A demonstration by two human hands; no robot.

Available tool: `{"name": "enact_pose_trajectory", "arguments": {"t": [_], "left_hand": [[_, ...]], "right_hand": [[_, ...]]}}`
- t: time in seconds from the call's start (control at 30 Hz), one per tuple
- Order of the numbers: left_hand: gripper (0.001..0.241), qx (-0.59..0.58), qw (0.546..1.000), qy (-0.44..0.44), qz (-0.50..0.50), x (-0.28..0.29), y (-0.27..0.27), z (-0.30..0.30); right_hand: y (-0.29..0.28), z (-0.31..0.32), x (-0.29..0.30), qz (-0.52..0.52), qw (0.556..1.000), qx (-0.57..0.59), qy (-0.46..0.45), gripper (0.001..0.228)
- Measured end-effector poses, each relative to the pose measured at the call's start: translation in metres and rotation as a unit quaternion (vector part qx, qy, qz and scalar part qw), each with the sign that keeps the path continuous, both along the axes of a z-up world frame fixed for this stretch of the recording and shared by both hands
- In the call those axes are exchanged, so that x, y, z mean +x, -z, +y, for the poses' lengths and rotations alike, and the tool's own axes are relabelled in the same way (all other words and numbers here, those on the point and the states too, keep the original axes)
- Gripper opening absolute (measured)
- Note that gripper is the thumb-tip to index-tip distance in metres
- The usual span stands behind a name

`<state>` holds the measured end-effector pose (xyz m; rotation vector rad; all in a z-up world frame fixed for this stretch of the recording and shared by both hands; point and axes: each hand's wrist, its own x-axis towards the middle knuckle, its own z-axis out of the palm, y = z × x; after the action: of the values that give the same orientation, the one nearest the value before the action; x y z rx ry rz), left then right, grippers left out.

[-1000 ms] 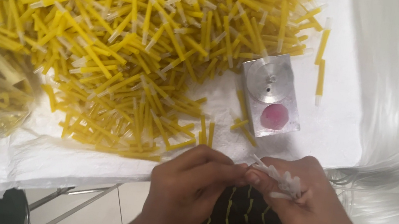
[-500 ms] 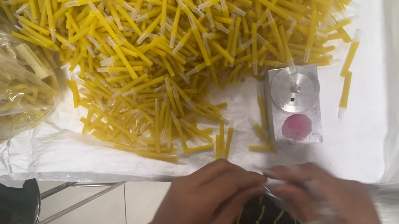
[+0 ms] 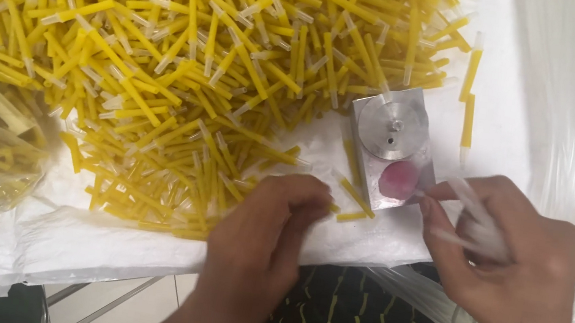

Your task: The person repeatedly picks yellow plastic pipettes and clear plastic sleeves from a table, inserts each pipette into a sleeve, and places the assembled units back on the table. The person also gathers and repositions a bundle of clear sleeves during the process.

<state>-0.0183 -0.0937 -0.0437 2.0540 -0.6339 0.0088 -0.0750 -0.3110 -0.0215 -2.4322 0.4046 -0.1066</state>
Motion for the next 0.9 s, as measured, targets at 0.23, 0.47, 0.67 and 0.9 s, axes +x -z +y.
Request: {"name": "enact_pose_trajectory", "arguments": {"t": [0.23,0.47,0.67,0.9], "left_hand": [[0.020,-0.072,0.986,-0.016,0.148,-0.010,-0.010,-0.013],[0.021,-0.090,0.975,-0.033,0.199,-0.021,-0.013,-0.016],[0.020,-0.117,0.972,-0.043,0.198,-0.029,-0.002,-0.010],[0.020,-0.078,0.986,-0.025,0.143,-0.026,-0.007,-0.007]], "right_hand": [[-0.007,0.010,-0.016,-0.048,0.990,0.121,-0.046,0.015],[0.007,0.015,-0.016,-0.021,0.990,0.121,-0.062,0.022],[0.007,0.013,-0.012,-0.035,0.983,0.111,-0.141,0.029],[0.010,0.018,-0.009,0.157,0.975,0.146,-0.056,0.018]]}}
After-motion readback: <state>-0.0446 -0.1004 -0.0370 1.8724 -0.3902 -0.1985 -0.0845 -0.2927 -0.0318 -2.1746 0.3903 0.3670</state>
